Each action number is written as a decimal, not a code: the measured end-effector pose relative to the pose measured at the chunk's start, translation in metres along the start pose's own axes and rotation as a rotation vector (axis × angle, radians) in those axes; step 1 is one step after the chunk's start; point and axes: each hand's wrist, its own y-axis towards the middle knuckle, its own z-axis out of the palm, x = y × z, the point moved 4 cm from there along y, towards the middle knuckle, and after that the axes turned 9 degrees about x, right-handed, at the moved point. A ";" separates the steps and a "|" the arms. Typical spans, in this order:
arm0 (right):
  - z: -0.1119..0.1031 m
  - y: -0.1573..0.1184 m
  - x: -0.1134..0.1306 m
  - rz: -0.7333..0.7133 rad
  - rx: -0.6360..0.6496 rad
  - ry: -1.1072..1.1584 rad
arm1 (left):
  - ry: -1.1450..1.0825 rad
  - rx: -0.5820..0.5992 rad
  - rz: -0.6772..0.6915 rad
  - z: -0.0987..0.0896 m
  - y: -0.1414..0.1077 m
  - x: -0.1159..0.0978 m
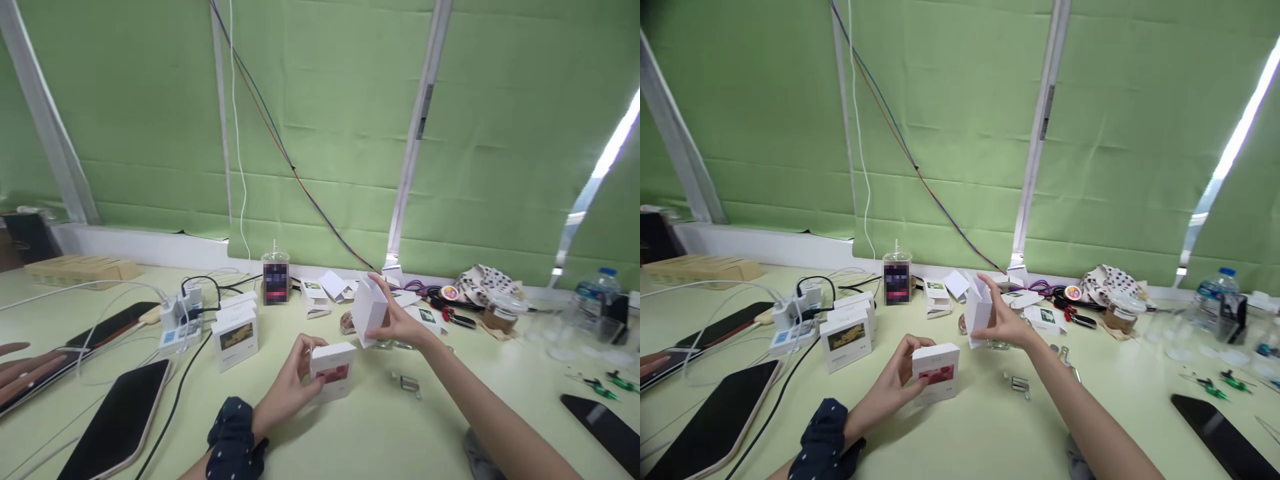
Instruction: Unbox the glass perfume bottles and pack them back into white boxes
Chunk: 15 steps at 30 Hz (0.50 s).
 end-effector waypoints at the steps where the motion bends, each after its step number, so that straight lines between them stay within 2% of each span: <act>1: 0.003 -0.008 0.002 0.006 -0.013 0.005 | 0.006 0.042 -0.003 0.005 0.002 -0.004; 4: 0.007 -0.019 0.008 0.015 -0.038 0.035 | 0.041 0.144 0.003 0.017 0.008 -0.016; 9: 0.003 -0.013 0.005 -0.045 -0.098 0.199 | 0.125 0.240 0.008 0.028 0.012 -0.030; 12: 0.003 -0.007 -0.005 -0.043 -0.153 0.373 | 0.197 0.218 0.024 0.030 0.010 -0.035; 15: 0.011 -0.004 -0.015 -0.029 -0.094 0.535 | 0.316 0.147 0.044 0.031 0.007 -0.040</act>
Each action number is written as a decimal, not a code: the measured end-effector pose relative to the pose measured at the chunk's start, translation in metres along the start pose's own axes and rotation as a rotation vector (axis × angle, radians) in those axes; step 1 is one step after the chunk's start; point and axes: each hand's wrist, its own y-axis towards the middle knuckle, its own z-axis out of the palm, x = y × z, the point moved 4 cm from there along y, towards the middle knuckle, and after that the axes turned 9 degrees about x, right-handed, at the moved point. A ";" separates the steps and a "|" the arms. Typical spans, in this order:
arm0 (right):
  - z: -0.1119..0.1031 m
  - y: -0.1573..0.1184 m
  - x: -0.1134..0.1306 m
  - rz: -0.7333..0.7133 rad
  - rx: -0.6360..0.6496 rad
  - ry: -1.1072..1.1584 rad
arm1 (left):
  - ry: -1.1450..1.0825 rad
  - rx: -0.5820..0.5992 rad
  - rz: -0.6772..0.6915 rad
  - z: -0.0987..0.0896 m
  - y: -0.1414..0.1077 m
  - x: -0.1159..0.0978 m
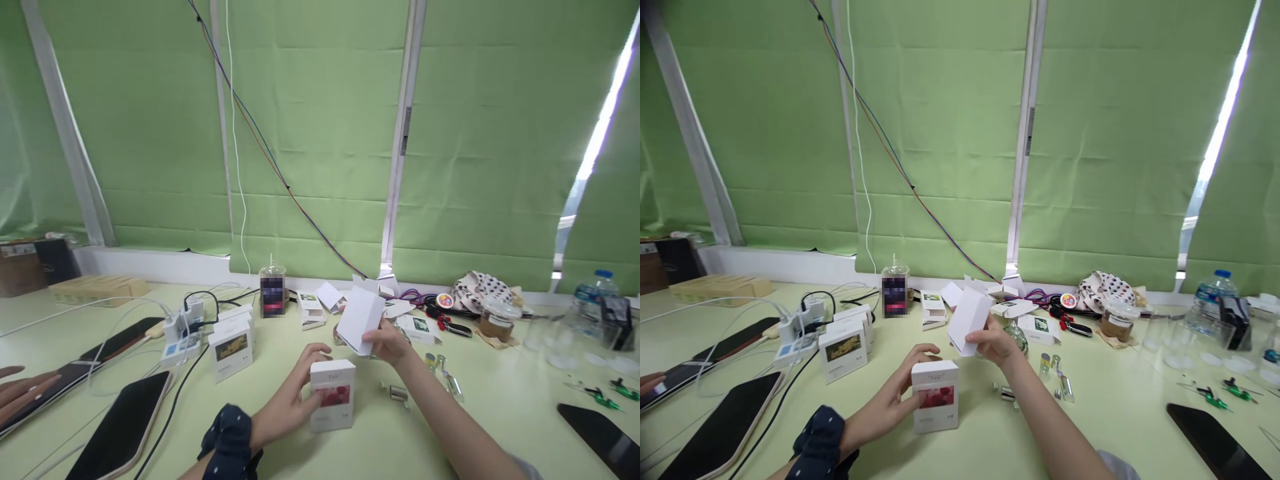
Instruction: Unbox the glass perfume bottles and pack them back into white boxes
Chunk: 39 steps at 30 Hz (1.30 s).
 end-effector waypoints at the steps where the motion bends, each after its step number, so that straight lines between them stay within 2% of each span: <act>1: 0.001 0.000 -0.004 0.008 0.025 0.036 | 0.053 -0.022 0.007 0.000 -0.001 -0.002; 5: 0.005 -0.003 -0.015 0.035 0.080 0.103 | 0.162 -0.057 0.053 -0.001 -0.003 -0.010; 12: 0.011 -0.007 -0.016 0.019 0.010 0.132 | 0.174 -0.054 0.000 -0.009 -0.007 -0.011; 15: 0.016 -0.008 -0.016 0.036 -0.011 0.131 | 0.167 -0.089 -0.032 -0.013 -0.007 -0.008; 17: 0.019 -0.008 -0.019 0.062 -0.001 0.124 | 0.140 -0.162 -0.043 -0.015 -0.007 -0.004; 19: 0.021 -0.008 -0.023 0.088 -0.002 0.106 | 0.097 -0.284 -0.067 -0.016 -0.007 0.005; 22: 0.024 -0.008 -0.027 0.096 -0.048 0.079 | 0.088 -0.503 -0.193 -0.013 -0.010 0.022; 24: 0.027 -0.008 -0.028 0.084 -0.079 0.070 | 0.083 -0.578 -0.256 -0.005 -0.013 0.030; 28: 0.029 -0.009 -0.028 0.069 -0.154 0.049 | -0.044 -0.527 -0.221 0.010 -0.014 0.028; 31: 0.029 -0.009 -0.027 0.056 -0.189 0.040 | -0.097 -0.477 -0.209 0.013 -0.015 0.019; 39: 0.037 -0.011 -0.022 0.064 -0.174 0.035 | 0.078 -0.397 -0.210 0.007 -0.013 0.010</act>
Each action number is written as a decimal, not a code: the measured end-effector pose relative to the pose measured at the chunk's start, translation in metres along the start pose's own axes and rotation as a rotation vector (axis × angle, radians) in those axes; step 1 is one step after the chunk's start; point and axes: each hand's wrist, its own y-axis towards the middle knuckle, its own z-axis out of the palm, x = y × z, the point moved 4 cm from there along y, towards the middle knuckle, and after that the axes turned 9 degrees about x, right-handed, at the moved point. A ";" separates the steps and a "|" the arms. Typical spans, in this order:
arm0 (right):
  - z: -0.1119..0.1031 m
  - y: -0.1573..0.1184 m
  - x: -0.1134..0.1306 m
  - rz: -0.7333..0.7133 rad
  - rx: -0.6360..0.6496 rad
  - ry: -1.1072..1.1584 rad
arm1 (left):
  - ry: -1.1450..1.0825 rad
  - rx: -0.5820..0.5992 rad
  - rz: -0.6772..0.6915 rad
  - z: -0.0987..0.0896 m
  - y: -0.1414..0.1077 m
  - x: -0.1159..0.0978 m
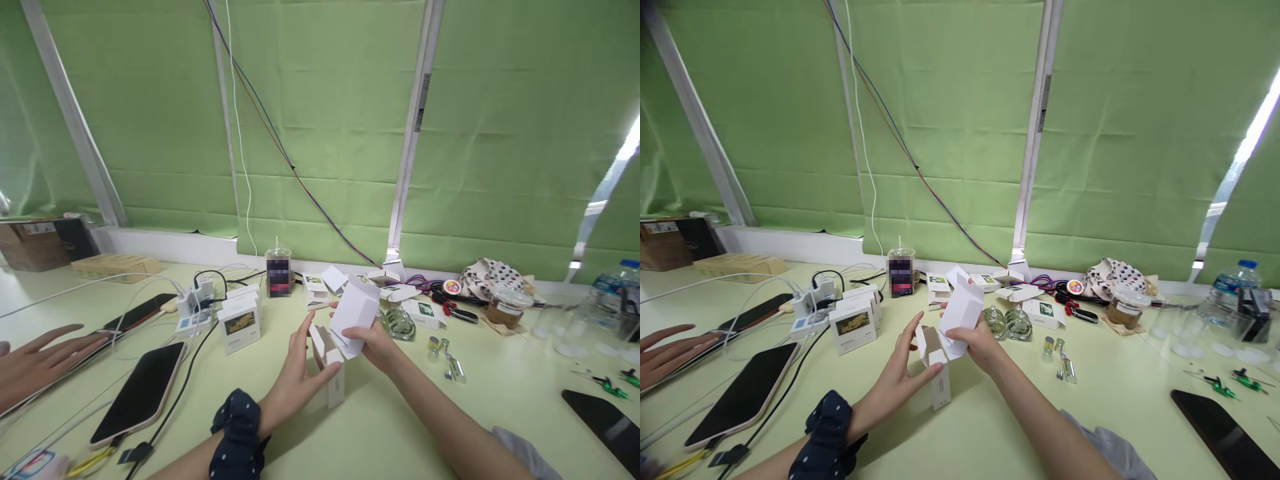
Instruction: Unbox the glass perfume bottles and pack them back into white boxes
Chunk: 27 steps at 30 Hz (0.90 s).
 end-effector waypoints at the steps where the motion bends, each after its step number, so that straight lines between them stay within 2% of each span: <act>1: 0.000 0.000 0.001 -0.005 0.001 -0.005 | -0.015 0.025 -0.013 -0.002 0.000 0.000; 3: -0.002 0.001 0.003 -0.026 0.010 -0.007 | -0.067 0.091 -0.028 -0.004 0.001 0.001; 5: -0.003 0.002 0.006 -0.051 0.032 0.011 | -0.098 0.105 0.002 -0.008 0.004 0.000; 8: 0.000 0.000 0.010 -0.072 0.086 0.045 | -0.047 0.000 0.069 -0.015 0.007 0.001; 13: 0.016 -0.008 0.007 -0.034 0.263 0.011 | -0.026 -0.179 0.046 -0.020 0.010 0.006; 17: 0.025 -0.015 0.002 0.029 0.344 -0.219 | -0.242 -0.146 0.043 -0.016 0.014 0.005; 19: 0.026 -0.018 0.001 0.058 0.338 -0.368 | -0.316 -0.108 0.065 -0.015 0.017 0.002; 22: 0.027 -0.021 0.005 0.093 0.295 -0.521 | -0.312 -0.093 0.078 -0.016 0.020 -0.002; 27: 0.027 -0.020 0.017 0.095 0.183 -0.605 | -0.260 -0.039 0.079 -0.017 0.021 -0.006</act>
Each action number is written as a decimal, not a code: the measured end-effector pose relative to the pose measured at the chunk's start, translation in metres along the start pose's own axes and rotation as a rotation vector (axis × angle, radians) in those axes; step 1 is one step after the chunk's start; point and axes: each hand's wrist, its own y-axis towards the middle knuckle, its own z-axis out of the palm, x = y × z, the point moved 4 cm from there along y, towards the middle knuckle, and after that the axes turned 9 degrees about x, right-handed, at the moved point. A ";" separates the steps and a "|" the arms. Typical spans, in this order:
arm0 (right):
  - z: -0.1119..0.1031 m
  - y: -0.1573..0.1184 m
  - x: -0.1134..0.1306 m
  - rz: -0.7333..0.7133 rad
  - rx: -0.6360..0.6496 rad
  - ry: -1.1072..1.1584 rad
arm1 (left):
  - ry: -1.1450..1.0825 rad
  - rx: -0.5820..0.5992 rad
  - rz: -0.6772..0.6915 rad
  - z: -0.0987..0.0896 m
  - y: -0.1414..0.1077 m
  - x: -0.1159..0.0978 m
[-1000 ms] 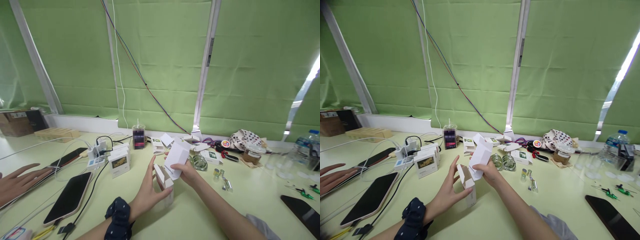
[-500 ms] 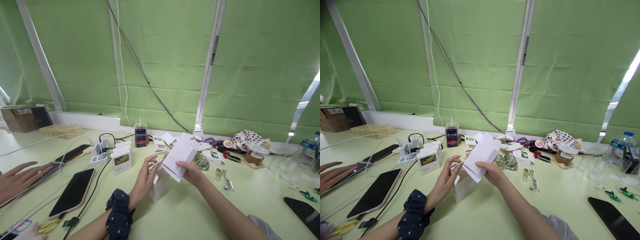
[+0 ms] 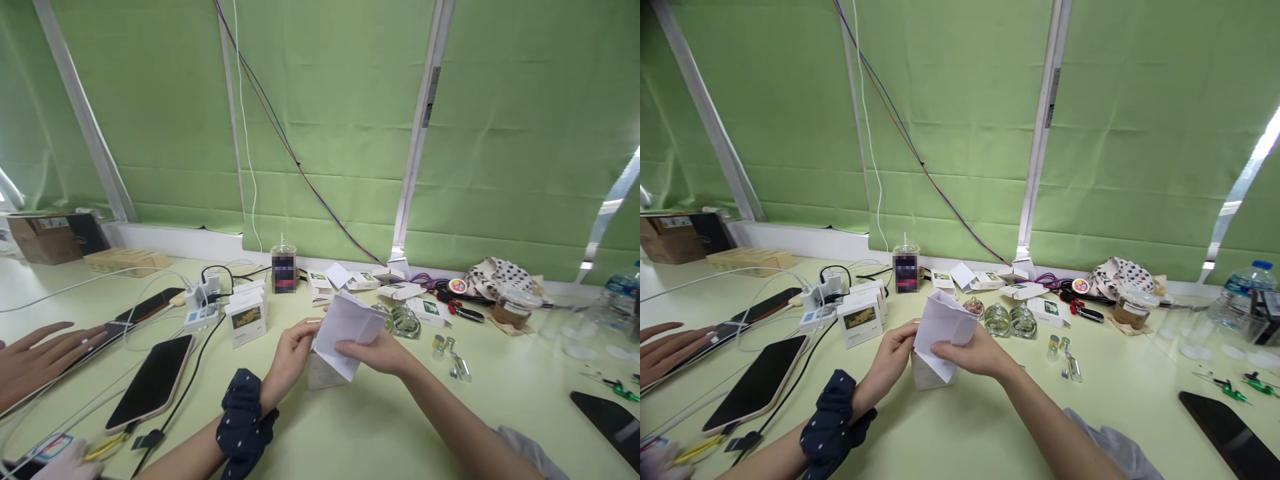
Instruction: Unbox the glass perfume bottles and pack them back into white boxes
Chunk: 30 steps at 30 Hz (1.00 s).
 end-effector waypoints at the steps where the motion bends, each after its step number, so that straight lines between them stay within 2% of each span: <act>1: -0.001 0.000 0.002 0.012 -0.018 0.013 | 0.000 -0.007 -0.011 0.000 0.000 0.000; 6: -0.003 0.001 0.006 0.062 -0.048 0.145 | -0.029 0.010 -0.076 0.002 0.001 0.002; 11: -0.006 0.004 0.002 0.023 -0.086 0.318 | -0.113 0.110 -0.132 0.004 0.001 0.003; 14: -0.008 0.007 -0.001 -0.003 -0.130 0.400 | -0.214 0.135 -0.218 0.001 -0.001 0.003; 17: -0.009 0.006 -0.001 -0.001 -0.223 0.329 | -0.310 0.242 -0.280 0.000 -0.002 0.001; 20: -0.005 0.005 -0.001 -0.013 -0.315 0.182 | -0.316 0.362 -0.246 0.002 -0.004 -0.001; 22: 0.000 0.005 -0.002 -0.029 -0.354 0.117 | -0.287 0.393 -0.224 0.002 -0.004 0.000; 26: 0.006 0.008 -0.006 -0.082 -0.327 0.060 | -0.226 0.391 -0.206 -0.002 -0.005 0.007; 30: 0.004 0.009 -0.007 -0.170 -0.287 0.003 | -0.164 0.413 -0.196 -0.004 -0.005 0.007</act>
